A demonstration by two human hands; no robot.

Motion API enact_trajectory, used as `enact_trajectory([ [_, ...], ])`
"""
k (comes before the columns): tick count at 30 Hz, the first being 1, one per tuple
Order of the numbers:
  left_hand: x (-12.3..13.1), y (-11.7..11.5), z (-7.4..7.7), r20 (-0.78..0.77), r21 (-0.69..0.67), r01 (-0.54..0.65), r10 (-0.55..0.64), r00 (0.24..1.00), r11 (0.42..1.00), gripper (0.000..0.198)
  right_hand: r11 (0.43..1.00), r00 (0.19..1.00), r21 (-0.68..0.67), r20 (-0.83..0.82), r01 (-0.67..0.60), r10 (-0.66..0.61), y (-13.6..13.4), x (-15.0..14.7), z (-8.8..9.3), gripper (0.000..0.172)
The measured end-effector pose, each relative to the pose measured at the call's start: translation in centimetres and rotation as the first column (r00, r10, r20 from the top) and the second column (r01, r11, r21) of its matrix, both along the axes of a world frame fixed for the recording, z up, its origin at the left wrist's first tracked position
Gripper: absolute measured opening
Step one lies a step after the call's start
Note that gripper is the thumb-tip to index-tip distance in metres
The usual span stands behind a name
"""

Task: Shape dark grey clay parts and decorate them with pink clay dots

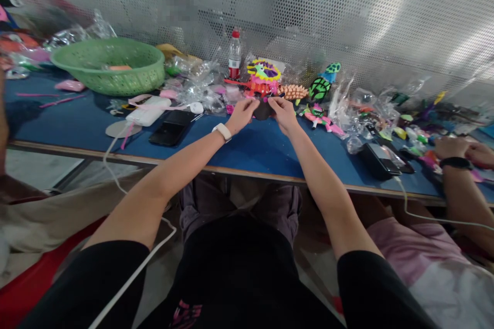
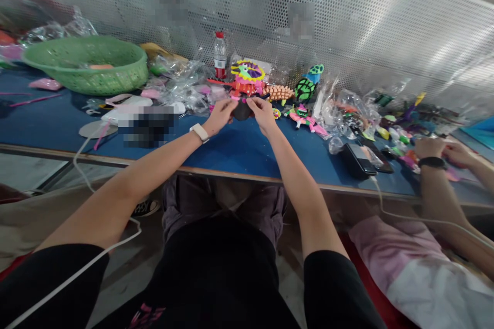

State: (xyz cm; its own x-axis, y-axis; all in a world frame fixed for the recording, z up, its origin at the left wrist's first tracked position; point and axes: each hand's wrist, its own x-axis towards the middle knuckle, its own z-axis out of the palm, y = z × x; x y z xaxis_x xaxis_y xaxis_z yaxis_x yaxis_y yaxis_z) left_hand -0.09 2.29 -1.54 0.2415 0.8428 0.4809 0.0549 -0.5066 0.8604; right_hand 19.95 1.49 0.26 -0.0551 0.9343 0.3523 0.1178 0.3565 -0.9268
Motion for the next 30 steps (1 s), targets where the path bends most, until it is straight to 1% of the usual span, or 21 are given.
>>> enact_trajectory([
  [2,-0.3,1.3,-0.5,0.079,-0.090,-0.046,0.054,0.995,0.995,0.049,0.996,1.000,-0.088,-0.011,-0.008,0.007,-0.1,0.1,0.0,0.050],
  [3,-0.5,1.9,-0.8,0.093,-0.104,-0.080,0.090,0.992,0.991,0.047,0.991,1.000,-0.134,-0.006,-0.026,0.025,-0.3,0.2,0.0,0.045],
  [5,-0.9,3.2,-1.2,0.080,-0.083,-0.126,0.133,0.988,0.989,0.040,0.972,0.996,-0.221,0.041,-0.073,0.084,-0.6,0.3,-0.1,0.035],
  [7,-1.2,3.8,-1.4,0.058,-0.049,-0.139,0.141,0.988,0.989,0.036,0.960,0.976,-0.265,0.169,-0.090,0.138,-0.9,0.5,-0.2,0.028],
  [8,-1.3,3.9,-1.4,0.047,-0.037,-0.134,0.136,0.990,0.990,0.035,0.965,0.954,-0.250,0.266,-0.074,0.142,-1.0,0.6,-0.2,0.027],
  [9,-1.3,3.9,-1.4,0.036,-0.028,-0.125,0.126,0.991,0.992,0.035,0.978,0.920,-0.203,0.374,-0.046,0.120,-1.1,0.8,-0.1,0.027],
  [10,-1.3,3.7,-1.4,0.024,-0.021,-0.110,0.110,0.994,0.994,0.035,0.992,0.876,-0.128,0.476,-0.012,0.072,-1.1,0.9,-0.1,0.028],
  [12,-1.1,3.1,-1.2,-0.006,-0.009,-0.069,0.069,0.998,0.998,0.036,0.997,0.793,0.059,0.604,0.049,-0.075,-1.0,1.3,0.1,0.027],
  [14,-0.9,2.5,-0.9,-0.031,0.004,-0.024,0.024,0.999,1.000,0.036,0.975,0.756,0.212,0.627,0.066,-0.187,-0.9,1.6,0.3,0.022],
  [15,-0.8,2.2,-0.8,-0.037,0.011,-0.001,0.001,0.999,1.000,0.034,0.962,0.756,0.267,0.619,0.052,-0.212,-0.9,1.6,0.4,0.026],
  [17,-0.6,1.8,-0.6,-0.036,0.013,0.052,-0.051,0.998,0.999,0.029,0.937,0.768,0.349,0.601,-0.006,-0.219,-0.9,1.6,0.5,0.037],
  [19,-0.5,1.4,-0.5,-0.029,0.002,0.106,-0.106,0.994,0.994,0.025,0.912,0.779,0.405,0.591,-0.061,-0.210,-1.0,1.4,0.6,0.039],
  [22,-0.4,0.9,-0.3,-0.024,-0.012,0.134,-0.135,0.991,0.991,0.026,0.879,0.775,0.466,0.589,-0.097,-0.227,-1.2,0.8,0.4,0.031],
  [24,-0.3,0.5,-0.1,-0.022,-0.017,0.126,-0.127,0.992,0.992,0.028,0.864,0.768,0.493,0.591,-0.101,-0.247,-1.2,0.6,0.2,0.025],
  [27,-0.2,0.0,0.4,-0.006,-0.051,0.129,-0.130,0.992,0.990,0.034,0.859,0.766,0.506,0.582,-0.080,-0.271,-1.0,0.5,0.1,0.017],
  [30,-0.3,-0.3,0.7,0.039,-0.109,0.146,-0.142,0.989,0.983,0.039,0.855,0.763,0.515,0.576,-0.059,-0.293,-0.9,0.6,0.0,0.015],
])
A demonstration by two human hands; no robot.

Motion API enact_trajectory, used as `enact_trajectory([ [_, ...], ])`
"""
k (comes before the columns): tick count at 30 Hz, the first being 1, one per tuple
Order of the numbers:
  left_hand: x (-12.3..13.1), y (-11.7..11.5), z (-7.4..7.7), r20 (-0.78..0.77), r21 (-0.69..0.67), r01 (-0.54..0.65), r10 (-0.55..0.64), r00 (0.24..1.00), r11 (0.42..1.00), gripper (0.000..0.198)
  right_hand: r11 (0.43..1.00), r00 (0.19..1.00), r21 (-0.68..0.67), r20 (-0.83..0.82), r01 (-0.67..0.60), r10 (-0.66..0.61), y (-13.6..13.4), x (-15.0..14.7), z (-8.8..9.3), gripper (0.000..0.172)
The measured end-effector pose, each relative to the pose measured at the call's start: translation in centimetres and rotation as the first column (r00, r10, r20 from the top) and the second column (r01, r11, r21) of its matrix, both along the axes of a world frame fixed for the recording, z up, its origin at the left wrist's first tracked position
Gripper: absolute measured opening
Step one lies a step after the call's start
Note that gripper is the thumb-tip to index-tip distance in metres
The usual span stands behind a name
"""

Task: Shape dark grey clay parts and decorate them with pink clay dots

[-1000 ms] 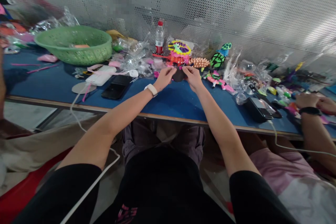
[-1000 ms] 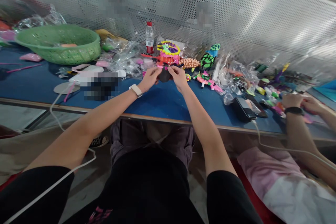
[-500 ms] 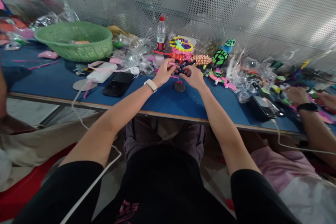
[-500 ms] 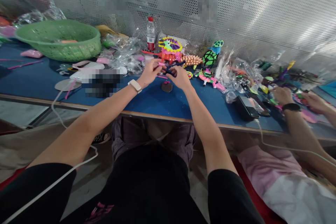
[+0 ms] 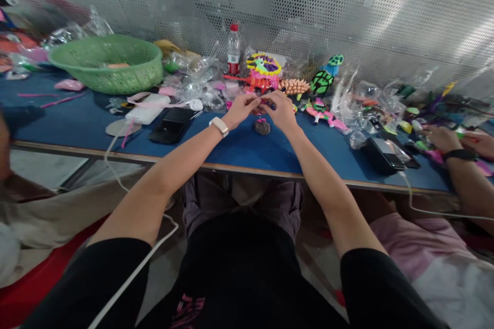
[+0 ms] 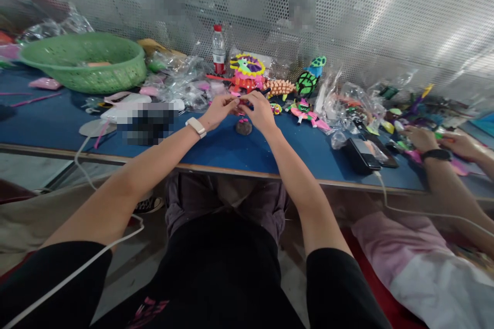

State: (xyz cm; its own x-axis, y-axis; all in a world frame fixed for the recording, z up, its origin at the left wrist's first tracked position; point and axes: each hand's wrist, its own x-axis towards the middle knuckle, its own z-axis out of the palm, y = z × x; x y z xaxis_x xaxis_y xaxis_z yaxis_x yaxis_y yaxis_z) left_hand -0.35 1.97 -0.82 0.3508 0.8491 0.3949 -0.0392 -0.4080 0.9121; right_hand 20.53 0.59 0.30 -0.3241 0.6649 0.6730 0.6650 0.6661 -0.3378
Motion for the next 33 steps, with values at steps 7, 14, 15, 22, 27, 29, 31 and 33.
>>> enact_trajectory([
  [7,-0.5,0.1,-0.2,0.041,-0.033,0.027,-0.025,0.999,0.999,0.034,0.999,0.996,0.052,0.087,-0.017,0.013,-0.3,-0.1,0.1,0.015],
  [14,-1.0,1.9,-0.1,0.047,0.140,-0.119,0.114,0.992,0.983,0.040,0.999,0.998,0.016,-0.051,0.027,-0.026,-0.3,-0.4,0.4,0.018],
  [15,-1.3,2.4,-0.2,0.067,0.150,-0.184,0.175,0.982,0.971,0.039,0.999,0.993,-0.012,-0.103,0.050,-0.051,-0.3,-0.3,0.5,0.021],
  [22,-3.8,5.1,-1.0,0.083,0.056,-0.410,0.405,0.910,0.910,0.045,0.963,0.888,-0.237,-0.406,0.127,-0.216,0.0,1.1,0.9,0.040],
  [27,-3.1,4.9,-1.1,0.065,-0.009,-0.379,0.379,0.923,0.925,0.038,0.962,0.889,-0.261,-0.415,0.085,-0.191,0.3,0.7,0.5,0.038],
  [29,-2.9,4.8,-1.1,0.091,-0.026,-0.372,0.372,0.924,0.928,0.041,0.958,0.887,-0.277,-0.420,0.078,-0.194,0.6,0.4,0.2,0.039],
  [31,-2.8,4.9,-1.1,0.116,-0.028,-0.357,0.358,0.927,0.934,0.048,0.954,0.896,-0.294,-0.402,0.068,-0.187,0.8,0.3,-0.1,0.041],
  [33,-2.9,4.9,-1.1,0.115,-0.013,-0.345,0.344,0.932,0.939,0.053,0.951,0.911,-0.305,-0.375,0.055,-0.173,1.0,0.3,-0.3,0.044],
])
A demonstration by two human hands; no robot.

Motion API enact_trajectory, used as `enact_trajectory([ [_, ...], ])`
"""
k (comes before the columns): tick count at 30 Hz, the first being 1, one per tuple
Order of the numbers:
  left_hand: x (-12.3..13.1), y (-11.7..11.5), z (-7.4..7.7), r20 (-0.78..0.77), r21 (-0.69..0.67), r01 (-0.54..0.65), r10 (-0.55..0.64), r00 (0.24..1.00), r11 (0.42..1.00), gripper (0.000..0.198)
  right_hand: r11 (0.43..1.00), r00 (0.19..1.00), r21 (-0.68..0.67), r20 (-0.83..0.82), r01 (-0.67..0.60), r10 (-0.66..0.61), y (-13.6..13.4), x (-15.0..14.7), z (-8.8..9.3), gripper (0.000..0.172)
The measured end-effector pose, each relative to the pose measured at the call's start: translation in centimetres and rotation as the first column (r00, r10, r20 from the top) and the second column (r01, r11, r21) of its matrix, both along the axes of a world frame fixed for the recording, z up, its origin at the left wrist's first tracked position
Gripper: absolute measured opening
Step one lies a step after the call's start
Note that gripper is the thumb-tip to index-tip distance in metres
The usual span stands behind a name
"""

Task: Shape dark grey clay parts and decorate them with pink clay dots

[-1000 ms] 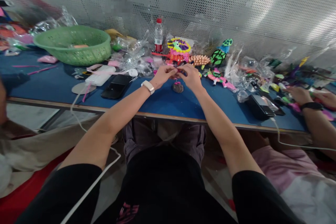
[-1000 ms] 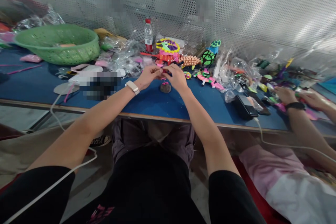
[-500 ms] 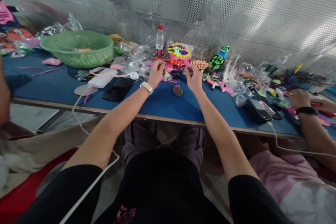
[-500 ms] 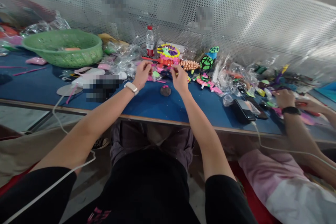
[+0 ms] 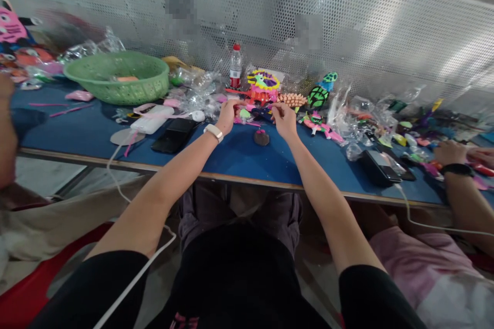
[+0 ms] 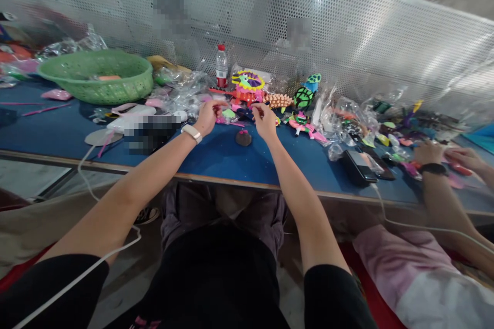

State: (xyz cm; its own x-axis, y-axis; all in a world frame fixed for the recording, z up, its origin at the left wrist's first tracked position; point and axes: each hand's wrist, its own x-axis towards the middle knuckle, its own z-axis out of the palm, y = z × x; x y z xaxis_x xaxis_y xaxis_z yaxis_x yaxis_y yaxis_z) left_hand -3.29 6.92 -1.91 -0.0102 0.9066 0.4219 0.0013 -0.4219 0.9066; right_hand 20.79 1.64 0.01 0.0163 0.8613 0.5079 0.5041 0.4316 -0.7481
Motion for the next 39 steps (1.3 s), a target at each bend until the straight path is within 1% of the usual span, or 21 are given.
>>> enact_trajectory([
  [2,-0.1,-0.1,0.1,-0.035,0.026,0.007,-0.007,0.999,1.000,0.052,1.000,1.000,-0.005,0.007,-0.017,0.017,0.1,0.0,-0.1,0.045],
  [5,-0.2,-0.8,0.4,-0.088,0.065,0.031,-0.025,0.996,0.997,0.045,1.000,0.998,-0.008,-0.052,-0.027,0.027,0.1,-0.1,0.0,0.036],
  [7,-0.2,-1.5,0.7,-0.144,0.073,0.084,-0.073,0.987,0.994,0.042,0.999,0.993,-0.019,-0.108,-0.048,0.046,0.0,-0.2,0.2,0.029],
  [9,-0.1,-2.3,0.9,-0.266,0.077,0.155,-0.130,0.955,0.985,0.039,0.996,0.988,-0.038,-0.139,-0.078,0.072,-0.2,-0.2,0.4,0.027],
  [11,0.0,-2.9,0.9,-0.436,0.098,0.211,-0.149,0.888,0.972,0.034,0.992,0.985,-0.062,-0.139,-0.110,0.100,-0.3,-0.1,0.6,0.032],
  [13,0.3,-3.2,0.7,-0.591,0.134,0.257,-0.131,0.796,0.957,0.028,0.985,0.984,-0.090,-0.121,-0.145,0.134,-0.5,0.1,0.6,0.036],
  [15,0.7,-3.3,0.3,-0.690,0.151,0.298,-0.116,0.715,0.943,0.024,0.975,0.980,-0.124,-0.101,-0.183,0.171,-0.7,0.2,0.7,0.034],
  [17,1.2,-3.4,0.0,-0.750,0.144,0.316,-0.105,0.654,0.938,0.026,0.966,0.978,-0.162,-0.078,-0.204,0.194,-0.9,0.3,0.7,0.028],
  [19,1.5,-3.6,-0.2,-0.809,0.123,0.313,-0.087,0.582,0.942,0.032,0.962,0.978,-0.179,-0.053,-0.206,0.200,-1.0,0.5,0.7,0.025],
  [20,1.7,-3.8,-0.2,-0.839,0.108,0.310,-0.080,0.538,0.945,0.038,0.962,0.979,-0.178,-0.043,-0.206,0.201,-1.0,0.6,0.7,0.027],
  [22,1.8,-4.4,0.1,-0.887,0.066,0.306,-0.085,0.453,0.950,0.056,0.965,0.979,-0.164,-0.030,-0.206,0.203,-0.9,0.9,0.7,0.033],
  [25,1.7,-5.1,0.7,-0.921,0.012,0.311,-0.111,0.374,0.950,0.083,0.970,0.981,-0.153,0.003,-0.190,0.193,-0.6,1.4,0.6,0.029],
  [28,1.6,-5.4,1.3,-0.945,-0.008,0.335,-0.116,0.304,0.942,0.106,0.983,0.985,-0.119,0.084,-0.142,0.153,-0.4,2.0,0.7,0.024],
  [29,1.6,-5.4,1.4,-0.950,-0.012,0.340,-0.117,0.290,0.940,0.110,0.987,0.984,-0.098,0.112,-0.130,0.140,-0.4,2.1,0.8,0.023],
  [31,1.6,-5.3,1.5,-0.951,-0.015,0.342,-0.119,0.287,0.940,0.108,0.988,0.981,-0.083,0.134,-0.127,0.137,-0.3,2.3,0.8,0.022],
  [34,1.7,-5.4,1.3,-0.948,-0.001,0.330,-0.105,0.299,0.944,0.094,0.970,0.982,-0.177,0.060,-0.169,0.182,-0.2,2.5,0.7,0.024],
  [35,1.8,-5.4,1.2,-0.949,0.006,0.320,-0.095,0.301,0.947,0.092,0.959,0.980,-0.214,0.036,-0.186,0.198,-0.1,2.5,0.7,0.023],
  [37,1.9,-5.6,1.1,-0.951,0.015,0.298,-0.079,0.300,0.954,0.094,0.944,0.974,-0.256,0.031,-0.208,0.223,-0.1,2.7,0.5,0.020],
  [39,2.1,-5.7,1.1,-0.954,0.011,0.285,-0.075,0.290,0.958,0.098,0.936,0.968,-0.275,0.061,-0.219,0.245,-0.1,2.8,0.5,0.017],
])
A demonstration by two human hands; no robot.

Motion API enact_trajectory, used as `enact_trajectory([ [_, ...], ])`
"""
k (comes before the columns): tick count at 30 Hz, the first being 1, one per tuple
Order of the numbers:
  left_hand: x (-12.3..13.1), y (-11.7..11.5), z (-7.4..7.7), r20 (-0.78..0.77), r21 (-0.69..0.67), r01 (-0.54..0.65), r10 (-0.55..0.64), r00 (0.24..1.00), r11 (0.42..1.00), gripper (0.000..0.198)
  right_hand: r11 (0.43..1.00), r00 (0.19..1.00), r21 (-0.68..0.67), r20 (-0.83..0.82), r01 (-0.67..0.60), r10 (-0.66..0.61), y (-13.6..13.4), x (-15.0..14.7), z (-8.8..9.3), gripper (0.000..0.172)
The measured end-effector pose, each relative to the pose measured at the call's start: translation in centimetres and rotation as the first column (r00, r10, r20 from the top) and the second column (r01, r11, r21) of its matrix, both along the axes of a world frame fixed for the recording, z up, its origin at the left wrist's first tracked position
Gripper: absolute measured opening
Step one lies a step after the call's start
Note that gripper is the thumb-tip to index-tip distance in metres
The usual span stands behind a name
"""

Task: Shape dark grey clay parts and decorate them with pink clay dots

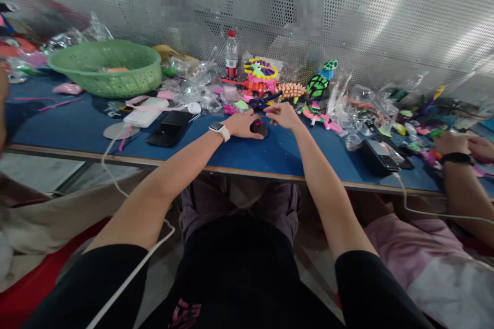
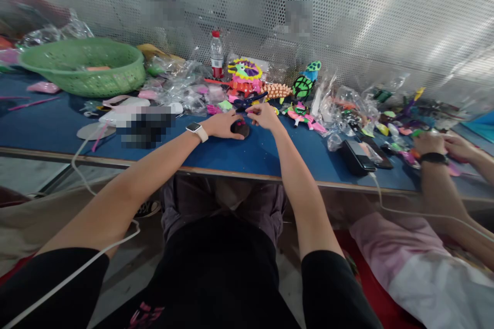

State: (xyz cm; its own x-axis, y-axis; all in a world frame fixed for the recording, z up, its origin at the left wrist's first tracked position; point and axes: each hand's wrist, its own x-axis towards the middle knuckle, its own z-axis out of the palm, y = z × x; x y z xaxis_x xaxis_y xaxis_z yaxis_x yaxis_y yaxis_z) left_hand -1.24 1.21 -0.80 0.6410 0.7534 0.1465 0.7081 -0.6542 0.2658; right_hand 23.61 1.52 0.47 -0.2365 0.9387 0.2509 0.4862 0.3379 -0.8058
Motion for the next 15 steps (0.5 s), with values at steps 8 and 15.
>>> enact_trajectory([
  [8,-0.11,-0.35,0.29,0.087,0.039,0.022,-0.026,0.996,0.999,0.102,0.990,0.989,-0.139,-0.139,0.033,-0.053,-0.28,0.03,0.21,0.014],
  [15,-0.37,-0.95,0.92,0.031,0.152,0.068,-0.073,0.997,0.986,0.095,0.974,0.991,-0.225,-0.136,-0.013,-0.018,-0.33,0.59,0.50,0.015],
])
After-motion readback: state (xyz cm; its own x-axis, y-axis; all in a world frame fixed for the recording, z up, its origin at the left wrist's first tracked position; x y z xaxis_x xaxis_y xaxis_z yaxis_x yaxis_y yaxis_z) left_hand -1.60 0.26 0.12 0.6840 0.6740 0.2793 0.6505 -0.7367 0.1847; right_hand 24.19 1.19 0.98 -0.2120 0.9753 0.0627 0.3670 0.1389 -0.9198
